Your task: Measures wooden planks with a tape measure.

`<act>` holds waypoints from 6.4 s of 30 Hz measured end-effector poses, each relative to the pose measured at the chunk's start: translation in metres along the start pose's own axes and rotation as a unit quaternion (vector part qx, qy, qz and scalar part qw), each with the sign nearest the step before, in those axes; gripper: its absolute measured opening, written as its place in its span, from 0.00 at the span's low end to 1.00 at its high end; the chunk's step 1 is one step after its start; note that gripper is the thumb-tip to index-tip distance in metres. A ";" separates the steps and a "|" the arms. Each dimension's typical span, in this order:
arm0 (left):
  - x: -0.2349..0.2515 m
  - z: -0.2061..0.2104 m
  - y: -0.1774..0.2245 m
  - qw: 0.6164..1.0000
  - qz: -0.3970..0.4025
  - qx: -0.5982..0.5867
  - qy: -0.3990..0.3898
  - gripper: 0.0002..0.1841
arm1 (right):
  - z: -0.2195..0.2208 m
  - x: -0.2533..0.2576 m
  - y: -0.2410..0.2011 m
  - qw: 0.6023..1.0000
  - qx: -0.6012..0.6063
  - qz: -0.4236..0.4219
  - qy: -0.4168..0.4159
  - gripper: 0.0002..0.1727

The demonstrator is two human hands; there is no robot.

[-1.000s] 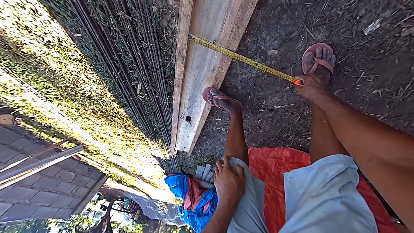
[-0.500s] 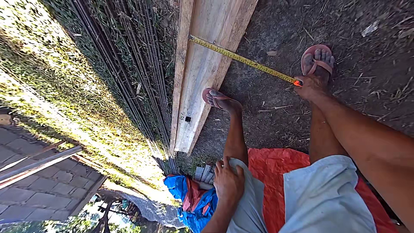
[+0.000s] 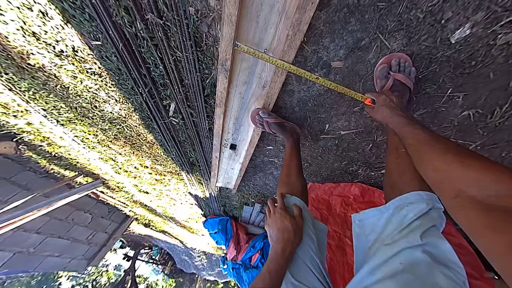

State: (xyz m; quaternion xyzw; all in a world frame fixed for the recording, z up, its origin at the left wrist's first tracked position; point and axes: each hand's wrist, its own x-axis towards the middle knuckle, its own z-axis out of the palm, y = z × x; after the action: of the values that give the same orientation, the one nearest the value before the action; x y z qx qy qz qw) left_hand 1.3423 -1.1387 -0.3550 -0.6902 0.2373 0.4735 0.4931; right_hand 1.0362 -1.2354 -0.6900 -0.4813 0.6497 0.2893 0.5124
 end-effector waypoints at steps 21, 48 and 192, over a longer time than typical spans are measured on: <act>0.000 0.003 -0.002 1.000 0.006 -0.007 0.004 0.29 | 0.005 0.001 0.000 1.000 -0.006 0.000 0.007 0.26; 0.000 -0.001 0.000 1.000 -0.002 0.003 0.004 0.28 | 0.010 0.010 0.006 1.000 -0.003 -0.004 0.003 0.26; -0.262 0.004 0.013 0.746 0.177 -0.637 0.084 0.18 | -0.399 -0.319 0.154 0.835 0.513 0.053 0.194 0.28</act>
State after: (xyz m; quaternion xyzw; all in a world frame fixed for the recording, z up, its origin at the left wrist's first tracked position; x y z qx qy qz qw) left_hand 1.2152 -1.1771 -0.1282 -0.8266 0.0386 0.5333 -0.1754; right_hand 0.7434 -1.4199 -0.2838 -0.1607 0.8156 -0.1578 0.5330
